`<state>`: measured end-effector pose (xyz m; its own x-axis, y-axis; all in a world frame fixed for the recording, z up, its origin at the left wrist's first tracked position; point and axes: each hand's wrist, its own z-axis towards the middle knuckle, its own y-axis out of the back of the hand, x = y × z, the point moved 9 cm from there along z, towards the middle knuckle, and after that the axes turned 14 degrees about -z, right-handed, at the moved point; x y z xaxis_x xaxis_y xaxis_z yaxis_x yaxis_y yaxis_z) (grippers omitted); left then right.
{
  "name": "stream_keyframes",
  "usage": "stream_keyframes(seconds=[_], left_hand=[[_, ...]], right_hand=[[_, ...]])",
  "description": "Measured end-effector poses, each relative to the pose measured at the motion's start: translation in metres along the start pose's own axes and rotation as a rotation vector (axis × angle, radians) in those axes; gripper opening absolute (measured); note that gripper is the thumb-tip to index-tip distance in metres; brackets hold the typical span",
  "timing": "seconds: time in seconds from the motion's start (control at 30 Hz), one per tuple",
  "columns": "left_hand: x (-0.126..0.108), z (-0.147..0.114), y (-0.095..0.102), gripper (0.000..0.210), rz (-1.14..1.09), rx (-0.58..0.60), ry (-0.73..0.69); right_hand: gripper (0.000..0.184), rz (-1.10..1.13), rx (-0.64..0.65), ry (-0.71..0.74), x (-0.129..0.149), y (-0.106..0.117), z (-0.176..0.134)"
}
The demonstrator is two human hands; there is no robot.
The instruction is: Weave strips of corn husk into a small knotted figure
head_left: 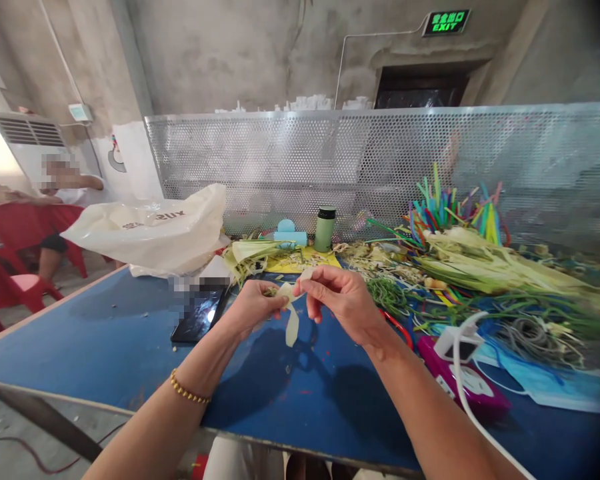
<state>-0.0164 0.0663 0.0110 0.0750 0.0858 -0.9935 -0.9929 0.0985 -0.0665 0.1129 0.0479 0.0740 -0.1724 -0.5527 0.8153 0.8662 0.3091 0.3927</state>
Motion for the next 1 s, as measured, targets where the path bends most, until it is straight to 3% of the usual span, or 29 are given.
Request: stream_keyframes(seconds=[0.3, 0.57, 0.8, 0.9, 1.0], left_hand=[[0.0, 0.003, 0.0, 0.021, -0.246, 0.004, -0.015], [0.004, 0.003, 0.007, 0.02, -0.236, -0.055, 0.007], [0.0, 0.0, -0.005, 0.023, -0.104, 0.009, -0.029], [0.001, 0.001, -0.005, 0.028, 0.02, -0.002, -0.071], [0.002, 0.003, -0.006, 0.027, 0.151, 0.018, -0.124]], right_hand=[[0.026, -0.474, -0.145, -0.027, -0.02, 0.005, 0.005], [0.022, -0.723, -0.206, -0.01, -0.02, 0.008, 0.006], [0.02, -0.687, -0.176, 0.024, -0.021, 0.002, 0.006], [0.014, -0.529, -0.154, -0.05, -0.034, 0.001, 0.006], [0.021, -0.389, -0.112, -0.126, -0.046, -0.002, 0.005]])
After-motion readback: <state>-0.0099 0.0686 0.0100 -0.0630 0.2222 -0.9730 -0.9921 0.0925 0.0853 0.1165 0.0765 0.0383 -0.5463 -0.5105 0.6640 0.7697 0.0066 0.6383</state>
